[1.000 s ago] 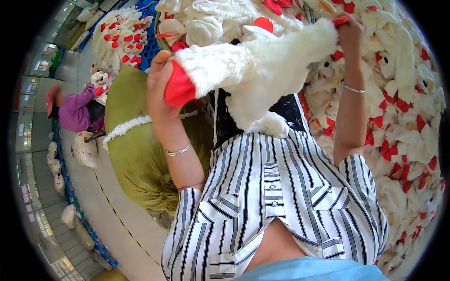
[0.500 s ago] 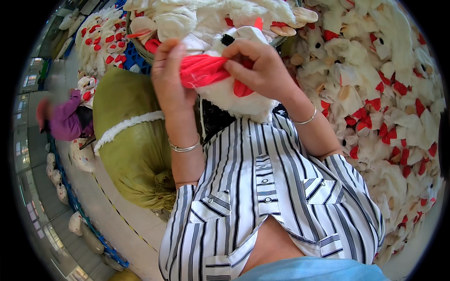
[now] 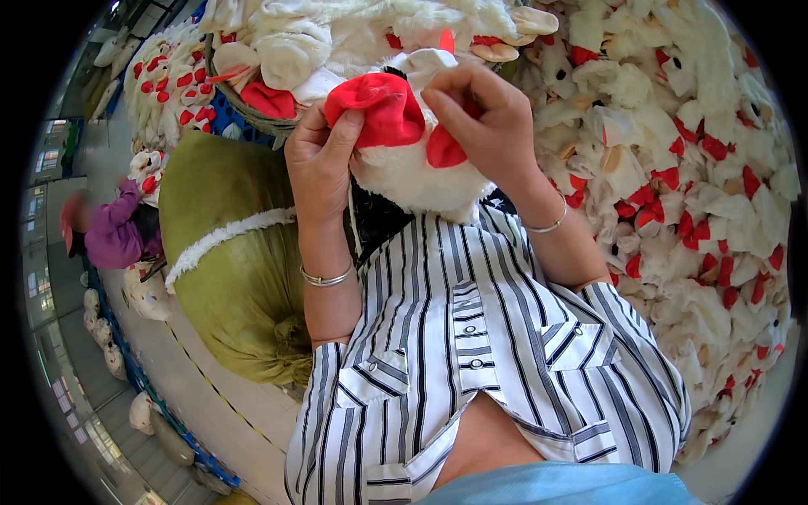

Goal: The person assembles white stuffed dog toys by hand, inserting red fabric pieces into the body and adjusting the head and limbs. They handle each toy individually, turning it over and shaping it before placing it into a large pile of similar finished toys.

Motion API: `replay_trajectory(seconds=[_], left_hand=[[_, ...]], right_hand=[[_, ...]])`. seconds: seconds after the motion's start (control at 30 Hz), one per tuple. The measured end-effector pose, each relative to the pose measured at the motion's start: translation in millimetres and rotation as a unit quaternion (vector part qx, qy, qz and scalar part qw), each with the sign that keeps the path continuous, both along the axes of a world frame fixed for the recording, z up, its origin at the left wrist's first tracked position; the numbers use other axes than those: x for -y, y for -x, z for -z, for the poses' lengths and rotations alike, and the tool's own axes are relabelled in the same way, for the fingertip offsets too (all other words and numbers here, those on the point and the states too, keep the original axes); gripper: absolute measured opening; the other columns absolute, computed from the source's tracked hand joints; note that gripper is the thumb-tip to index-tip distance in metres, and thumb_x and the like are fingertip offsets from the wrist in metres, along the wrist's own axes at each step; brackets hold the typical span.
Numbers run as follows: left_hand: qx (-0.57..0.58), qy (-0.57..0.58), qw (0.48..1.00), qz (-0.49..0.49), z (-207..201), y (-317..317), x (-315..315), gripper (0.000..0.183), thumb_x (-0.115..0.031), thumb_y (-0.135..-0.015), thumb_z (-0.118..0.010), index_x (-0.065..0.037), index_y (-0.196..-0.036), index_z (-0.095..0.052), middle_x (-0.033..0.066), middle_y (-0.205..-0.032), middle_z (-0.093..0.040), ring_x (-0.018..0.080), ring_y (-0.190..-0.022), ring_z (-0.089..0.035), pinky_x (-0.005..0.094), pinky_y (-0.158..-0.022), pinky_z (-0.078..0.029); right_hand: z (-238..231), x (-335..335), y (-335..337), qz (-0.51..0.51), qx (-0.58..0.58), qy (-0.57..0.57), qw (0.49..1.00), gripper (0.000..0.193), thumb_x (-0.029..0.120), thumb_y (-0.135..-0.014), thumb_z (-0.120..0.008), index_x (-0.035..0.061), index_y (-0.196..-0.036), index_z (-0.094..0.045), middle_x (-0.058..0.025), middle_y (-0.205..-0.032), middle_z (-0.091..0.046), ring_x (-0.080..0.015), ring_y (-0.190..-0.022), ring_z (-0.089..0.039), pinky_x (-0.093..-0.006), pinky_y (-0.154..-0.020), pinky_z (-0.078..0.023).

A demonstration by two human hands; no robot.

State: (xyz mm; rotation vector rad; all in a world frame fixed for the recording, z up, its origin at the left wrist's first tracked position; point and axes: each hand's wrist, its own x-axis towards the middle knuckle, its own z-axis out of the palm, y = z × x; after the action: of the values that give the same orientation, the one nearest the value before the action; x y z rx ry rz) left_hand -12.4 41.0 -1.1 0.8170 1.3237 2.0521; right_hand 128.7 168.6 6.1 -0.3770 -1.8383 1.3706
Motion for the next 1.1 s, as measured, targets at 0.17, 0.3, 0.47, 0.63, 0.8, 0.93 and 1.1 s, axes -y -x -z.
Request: replay_trajectory(seconds=[0.17, 0.3, 0.47, 0.63, 0.8, 0.93, 1.1], left_hand=[[-0.009, 0.007, 0.999, 0.03, 6, -13, -6, 0.015, -0.007, -0.092, -0.066, -0.001, -0.105, -0.066, -0.0006, -0.098, -0.066, 0.005, -0.086, -0.058, 0.0214, -0.078, -0.049], [0.012, 0.021, 0.998, 0.06, 12, -19, -10, 0.011, -0.003, -0.092, -0.064, -0.001, -0.102, -0.064, -0.0012, -0.096, -0.065, 0.0042, -0.085, -0.058, 0.0206, -0.076, -0.049], [-0.033, 0.136, 0.982, 0.125, 28, -23, -8, 0.005, -0.002, -0.091, -0.062, -0.003, -0.096, -0.063, -0.003, -0.087, -0.061, 0.0026, -0.074, -0.055, 0.0183, -0.063, -0.047], [0.007, 0.07, 0.99, -0.123, 6, 5, 4, 0.027, -0.014, -0.089, -0.056, 0.005, -0.105, -0.063, 0.0113, -0.098, -0.067, 0.0207, -0.085, -0.066, 0.0339, -0.078, -0.055], [0.05, -0.003, 0.995, -0.086, -21, -2, 3, 0.043, -0.033, -0.097, -0.047, 0.004, -0.114, -0.06, 0.0156, -0.109, -0.066, 0.0259, -0.096, -0.066, 0.0413, -0.087, -0.052], [-0.339, 0.076, 0.936, -0.054, 26, -25, -14, 0.036, -0.03, -0.096, -0.052, 0.003, -0.106, -0.061, 0.0126, -0.095, -0.067, 0.0208, -0.083, -0.066, 0.0346, -0.074, -0.053], [0.025, -0.064, 0.975, 0.213, 3, -14, -37, 0.025, -0.025, -0.1, -0.046, -0.005, -0.087, -0.051, 0.0116, -0.093, -0.064, 0.0199, -0.071, -0.066, 0.0266, -0.056, -0.048]], right_hand=[[8, 4, 3, -0.03, 0.03, -0.041, 0.998, 0.017, 0.003, -0.081, -0.071, 0.0009, -0.098, -0.067, -0.0014, -0.071, -0.058, -0.0073, -0.062, -0.052, -0.0216, -0.058, -0.044], [9, 0, -5, -0.125, 0.031, 0.15, 0.98, 0.017, 0.005, -0.083, -0.07, 0.0002, -0.099, -0.067, 0.0025, -0.07, -0.056, -0.0044, -0.064, -0.051, -0.0212, -0.057, -0.043], [19, -24, -18, -0.264, 0.108, 0.197, 0.938, 0.018, 0.012, -0.083, -0.075, 0.0004, -0.093, -0.065, 0.0075, -0.07, -0.052, -0.0008, -0.065, -0.046, -0.0194, -0.058, -0.039], [30, -59, -59, -0.164, 0.052, 0.199, 0.965, 0.018, 0.002, -0.082, -0.068, 0.005, -0.073, -0.052, 0.0057, -0.068, -0.049, 0.0, -0.063, -0.042, -0.0188, -0.053, -0.031], [24, -57, -62, -0.185, 0.171, 0.037, 0.967, 0.052, 0.023, -0.076, -0.08, -0.0023, -0.113, -0.055, -0.0014, -0.07, -0.062, -0.0075, -0.066, -0.056, -0.0249, -0.058, -0.047], [44, 7, -35, -0.327, 0.102, -0.12, 0.932, 0.052, 0.029, -0.08, -0.075, 0.0054, -0.121, -0.055, -0.0151, -0.111, -0.063, -0.0282, -0.104, -0.059, -0.0363, -0.093, -0.046], [64, -51, -60, -0.387, 0.251, -0.05, 0.886, 0.033, 0.016, -0.089, -0.064, 0.0055, -0.119, -0.059, -0.0119, -0.112, -0.064, -0.0236, -0.109, -0.059, -0.0369, -0.097, -0.044]])
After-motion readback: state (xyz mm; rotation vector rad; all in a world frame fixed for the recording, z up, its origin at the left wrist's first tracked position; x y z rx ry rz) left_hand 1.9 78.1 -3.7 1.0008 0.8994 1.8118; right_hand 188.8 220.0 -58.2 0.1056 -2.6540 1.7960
